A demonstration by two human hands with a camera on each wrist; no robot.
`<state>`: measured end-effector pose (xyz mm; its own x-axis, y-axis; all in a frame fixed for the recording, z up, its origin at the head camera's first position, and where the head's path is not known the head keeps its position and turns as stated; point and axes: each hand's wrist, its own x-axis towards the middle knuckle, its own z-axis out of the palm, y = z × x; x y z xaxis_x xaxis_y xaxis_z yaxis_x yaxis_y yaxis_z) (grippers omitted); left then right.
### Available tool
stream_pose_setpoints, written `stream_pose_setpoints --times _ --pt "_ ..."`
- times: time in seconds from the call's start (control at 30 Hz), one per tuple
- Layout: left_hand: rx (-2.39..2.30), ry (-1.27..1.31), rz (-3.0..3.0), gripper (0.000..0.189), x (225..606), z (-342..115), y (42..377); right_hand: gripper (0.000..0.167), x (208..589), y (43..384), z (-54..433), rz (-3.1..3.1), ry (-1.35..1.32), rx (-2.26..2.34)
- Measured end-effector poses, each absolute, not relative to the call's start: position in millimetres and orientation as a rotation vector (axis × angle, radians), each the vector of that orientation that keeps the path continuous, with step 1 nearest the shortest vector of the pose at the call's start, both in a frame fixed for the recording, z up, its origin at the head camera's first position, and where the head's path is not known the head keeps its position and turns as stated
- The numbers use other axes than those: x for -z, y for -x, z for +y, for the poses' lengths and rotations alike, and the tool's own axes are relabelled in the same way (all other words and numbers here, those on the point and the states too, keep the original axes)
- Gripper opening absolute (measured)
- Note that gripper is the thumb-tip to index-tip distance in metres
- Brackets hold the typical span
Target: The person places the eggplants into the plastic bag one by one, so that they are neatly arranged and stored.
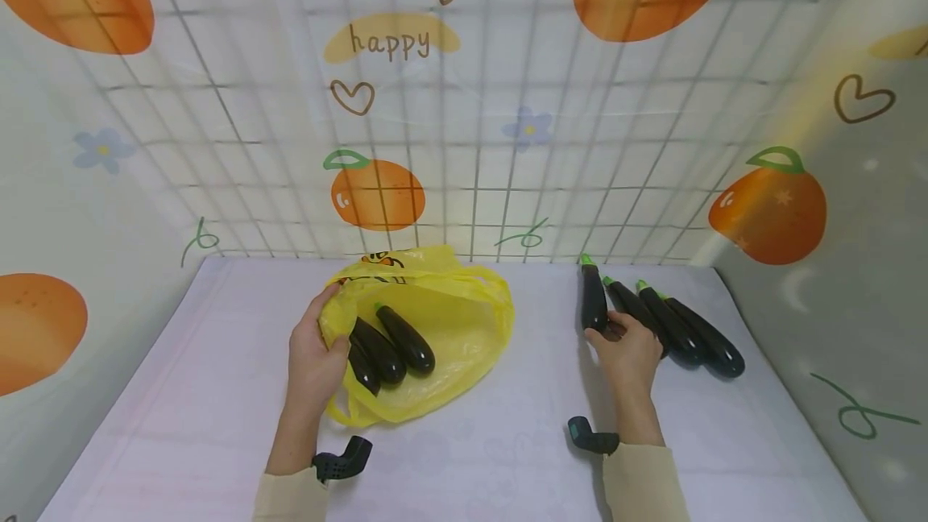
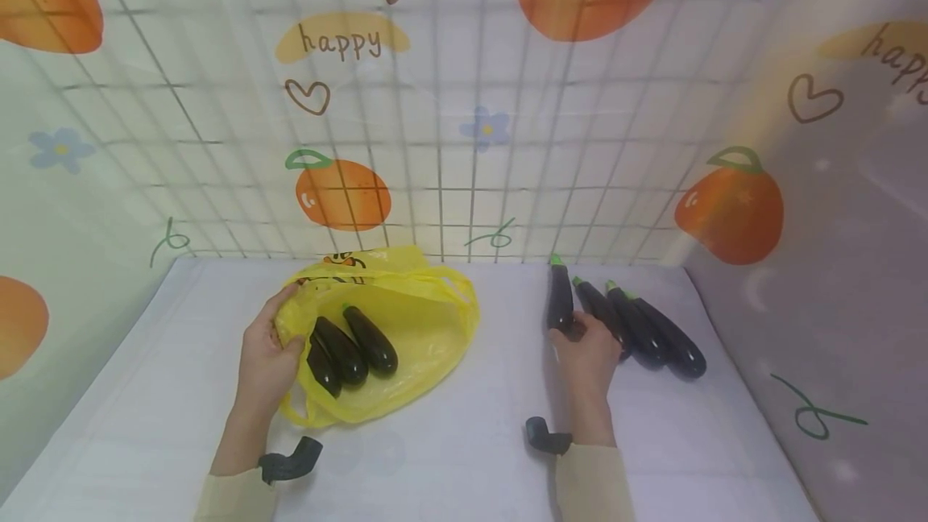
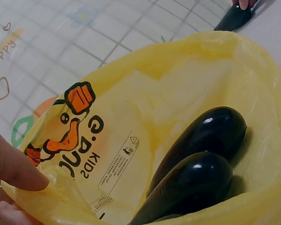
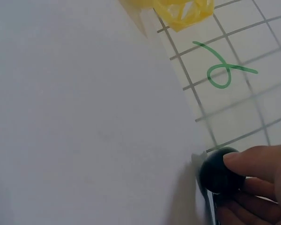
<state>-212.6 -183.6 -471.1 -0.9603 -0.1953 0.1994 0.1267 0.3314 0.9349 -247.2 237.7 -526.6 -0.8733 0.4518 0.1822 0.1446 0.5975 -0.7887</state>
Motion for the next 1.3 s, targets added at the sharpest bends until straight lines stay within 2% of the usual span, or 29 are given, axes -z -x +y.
stream_pose_setpoints --times 0.9,1.3 --pt "1.685 -0.062 -2.317 0.076 470.6 -184.3 214.3 0.055 526.5 249.9 233.5 -2.438 0.447 -1.157" --pt "1.683 -0.069 -2.320 0.076 470.2 -185.7 213.0 0.049 524.5 247.7 234.0 -2.387 0.488 -1.179"
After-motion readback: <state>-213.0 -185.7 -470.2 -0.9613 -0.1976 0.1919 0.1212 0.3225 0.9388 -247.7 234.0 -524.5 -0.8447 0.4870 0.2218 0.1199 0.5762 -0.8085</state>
